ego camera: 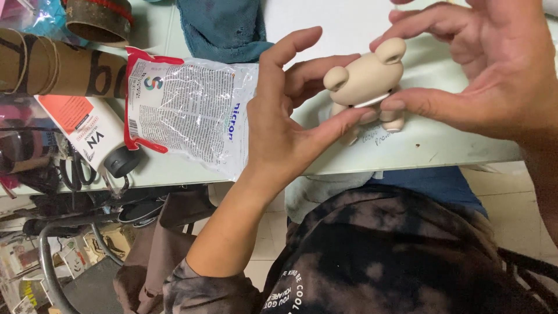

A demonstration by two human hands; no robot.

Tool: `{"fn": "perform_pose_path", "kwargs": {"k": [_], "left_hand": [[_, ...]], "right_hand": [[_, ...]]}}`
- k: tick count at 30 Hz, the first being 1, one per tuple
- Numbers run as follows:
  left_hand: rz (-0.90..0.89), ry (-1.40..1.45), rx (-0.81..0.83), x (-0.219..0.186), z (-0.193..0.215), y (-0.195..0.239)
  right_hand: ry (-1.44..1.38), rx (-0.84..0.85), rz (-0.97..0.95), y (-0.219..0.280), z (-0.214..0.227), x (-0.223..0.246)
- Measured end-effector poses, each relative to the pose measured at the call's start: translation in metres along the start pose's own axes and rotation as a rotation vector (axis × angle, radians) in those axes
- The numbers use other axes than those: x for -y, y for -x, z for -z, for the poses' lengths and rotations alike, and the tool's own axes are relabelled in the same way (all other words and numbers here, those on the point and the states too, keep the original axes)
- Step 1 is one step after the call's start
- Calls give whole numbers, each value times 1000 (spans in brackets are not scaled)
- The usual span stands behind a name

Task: Detailing a small clay bear figure by cutting and applying a white clay muzzle using scissors and manual shaping.

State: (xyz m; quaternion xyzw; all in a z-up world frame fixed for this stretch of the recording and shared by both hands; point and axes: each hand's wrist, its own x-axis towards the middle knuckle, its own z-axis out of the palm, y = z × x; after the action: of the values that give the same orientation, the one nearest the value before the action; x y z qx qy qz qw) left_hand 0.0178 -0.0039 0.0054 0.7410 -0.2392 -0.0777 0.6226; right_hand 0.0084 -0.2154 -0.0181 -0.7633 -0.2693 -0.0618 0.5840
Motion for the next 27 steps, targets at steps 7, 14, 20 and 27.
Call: {"fn": "perform_pose_path", "kwargs": {"k": [7, 14, 20, 27], "left_hand": [[62, -16, -7, -7, 0, 0], [50, 12, 4, -6, -1, 2], [74, -31, -13, -8, -2, 2], [68, 28, 16, -2, -2, 0]], "right_hand": [[18, -29, -70, -2, -4, 7], [27, -51, -50, -4, -9, 5], [59, -91, -40, -3, -13, 7], [-88, -170, -159, 39, 8, -27]]}}
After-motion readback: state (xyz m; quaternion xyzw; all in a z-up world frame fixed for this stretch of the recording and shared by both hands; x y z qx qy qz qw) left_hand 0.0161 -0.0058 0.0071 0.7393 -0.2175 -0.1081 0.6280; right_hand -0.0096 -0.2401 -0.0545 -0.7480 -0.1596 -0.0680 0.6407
